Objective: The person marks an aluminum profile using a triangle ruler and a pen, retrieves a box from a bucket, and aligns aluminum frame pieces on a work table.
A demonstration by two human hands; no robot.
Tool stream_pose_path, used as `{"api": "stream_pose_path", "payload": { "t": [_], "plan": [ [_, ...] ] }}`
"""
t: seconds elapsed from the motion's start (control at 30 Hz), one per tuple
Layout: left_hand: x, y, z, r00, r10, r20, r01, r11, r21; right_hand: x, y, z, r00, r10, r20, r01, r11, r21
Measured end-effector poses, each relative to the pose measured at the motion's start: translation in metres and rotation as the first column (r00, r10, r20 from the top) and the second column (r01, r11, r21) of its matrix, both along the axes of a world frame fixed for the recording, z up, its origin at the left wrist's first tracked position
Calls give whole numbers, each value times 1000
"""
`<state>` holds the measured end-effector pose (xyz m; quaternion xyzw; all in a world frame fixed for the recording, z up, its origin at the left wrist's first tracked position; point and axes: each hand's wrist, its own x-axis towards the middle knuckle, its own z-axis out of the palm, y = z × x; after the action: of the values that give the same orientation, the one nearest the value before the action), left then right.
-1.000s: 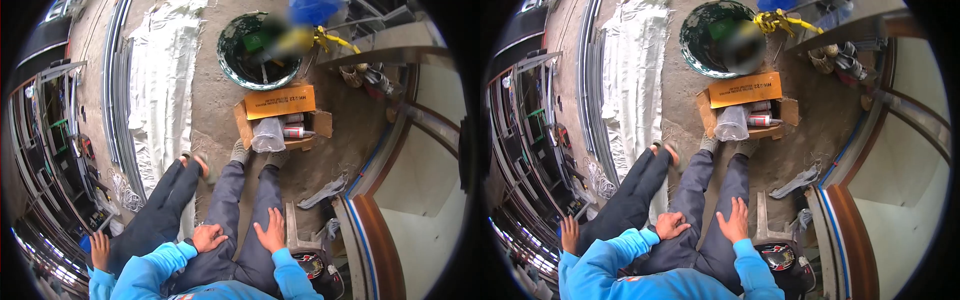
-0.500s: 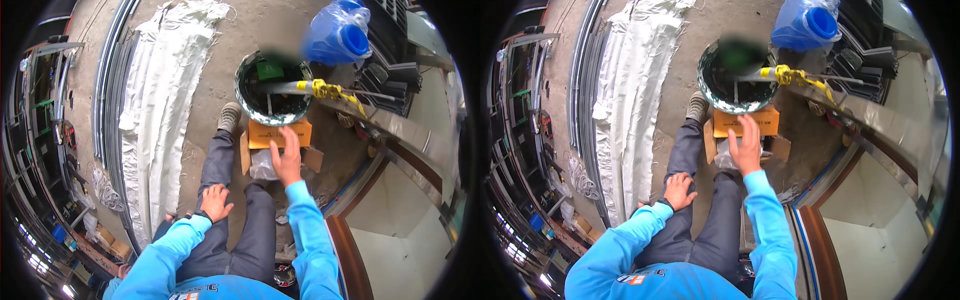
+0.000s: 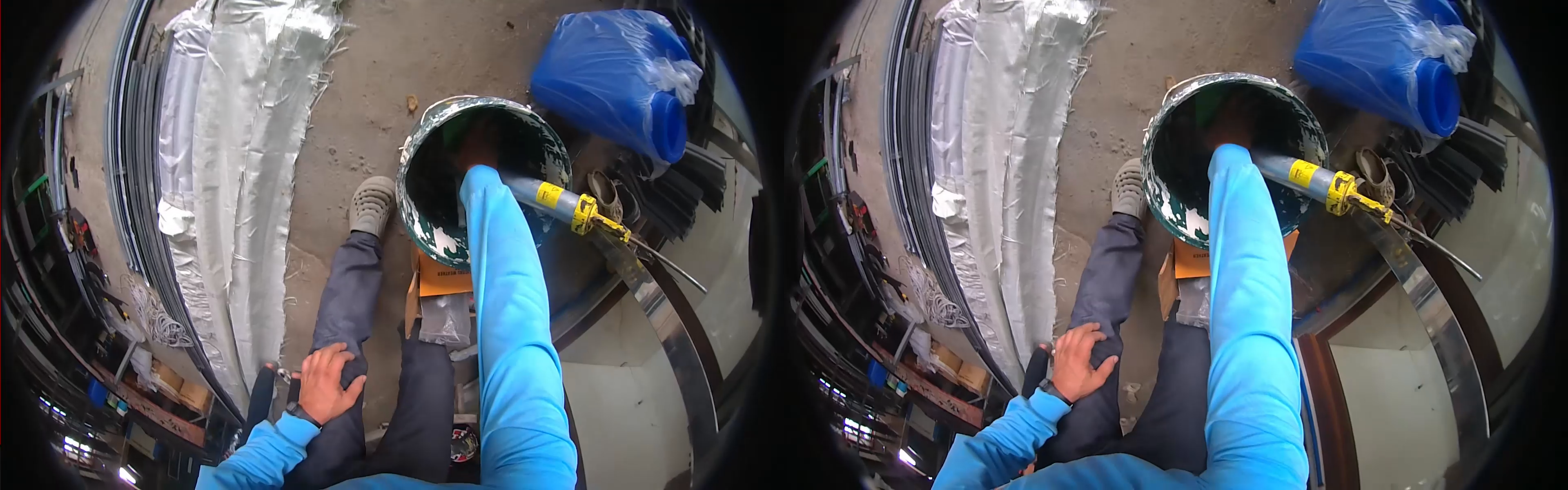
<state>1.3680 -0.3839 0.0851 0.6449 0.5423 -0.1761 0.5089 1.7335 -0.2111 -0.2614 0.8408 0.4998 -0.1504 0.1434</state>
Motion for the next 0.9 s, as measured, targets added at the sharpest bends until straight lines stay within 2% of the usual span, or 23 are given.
{"api": "stream_pose_path", "payload": {
  "t": [0.1, 0.2, 0.23, 0.27, 0.3, 0.33, 0.4, 0.43, 0.47, 0.5, 0.53, 0.6, 0.63, 0.73, 0.83, 0.87, 0.9],
  "plan": [
    [5, 2, 0, 1000, 24, 12, -24, 1000, 14, 1, 20, 35, 980, -118, -163, 106, 991, -84],
    [14, 2, 3, 1000, 17, 20, -18, 998, 55, 13, 35, 92, 848, -328, -416, 228, 934, -274],
    [16, 1, 5, 1000, 16, 21, -17, 999, 48, 11, 9, 88, 921, -167, -351, 204, 976, 72],
    [19, 1, 7, 1000, 15, 27, -16, 999, 46, 9, -4, 100, 944, -211, -254, 232, 971, 53],
    [24, 0, 6, 999, 18, 37, -19, 999, 43, 9, -11, 136, 952, -99, -289, 165, 963, 212],
    [30, -1, 0, 981, 136, 136, -143, 989, 40, 6, -17, 182, 952, 15, -307, 102, 926, 363],
    [46, 4, -21, 881, 345, 323, -364, 931, -4, 0, -37, 256, 925, 98, -366, 74, 900, 430],
    [64, 12, -30, 720, 605, 341, -552, 796, -248, -8, -52, 289, 906, 78, -415, 107, 909, 404],
    [85, 21, -40, 510, 810, 289, -655, 584, -480, -16, -68, 320, 887, 50, -459, 144, 915, 378],
    [105, 29, -48, 352, 902, 251, -673, 430, -601, -26, -84, 351, 849, 8, -529, 192, 927, 322],
    [120, 31, -55, 188, 965, 183, -655, 262, -709, -37, -101, 376, 804, -37, -594, 235, 936, 260],
    [131, 18, -69, -51, 997, 54, -413, 28, -911, -55, -136, 407, 792, -11, -610, 166, 966, 199],
    [135, 13, -75, -151, 988, -37, -255, -76, -964, -60, -151, 418, 756, -62, -652, 196, 971, 135],
    [121, -9, -80, -138, 987, -85, -156, -106, -982, -52, -166, 450, 816, -23, -578, 101, 990, 102],
    [115, -16, -70, -62, 996, -62, -203, -73, -976, -35, -172, 454, 869, 90, -487, 14, 978, 207],
    [117, -14, -66, -41, 998, -54, -200, -61, -978, -30, -171, 457, 860, 85, -504, 21, 979, 201],
    [122, -15, -65, -19, 999, -46, -270, -50, -962, -25, -171, 461, 848, 79, -524, 25, 982, 188]
  ]
}}
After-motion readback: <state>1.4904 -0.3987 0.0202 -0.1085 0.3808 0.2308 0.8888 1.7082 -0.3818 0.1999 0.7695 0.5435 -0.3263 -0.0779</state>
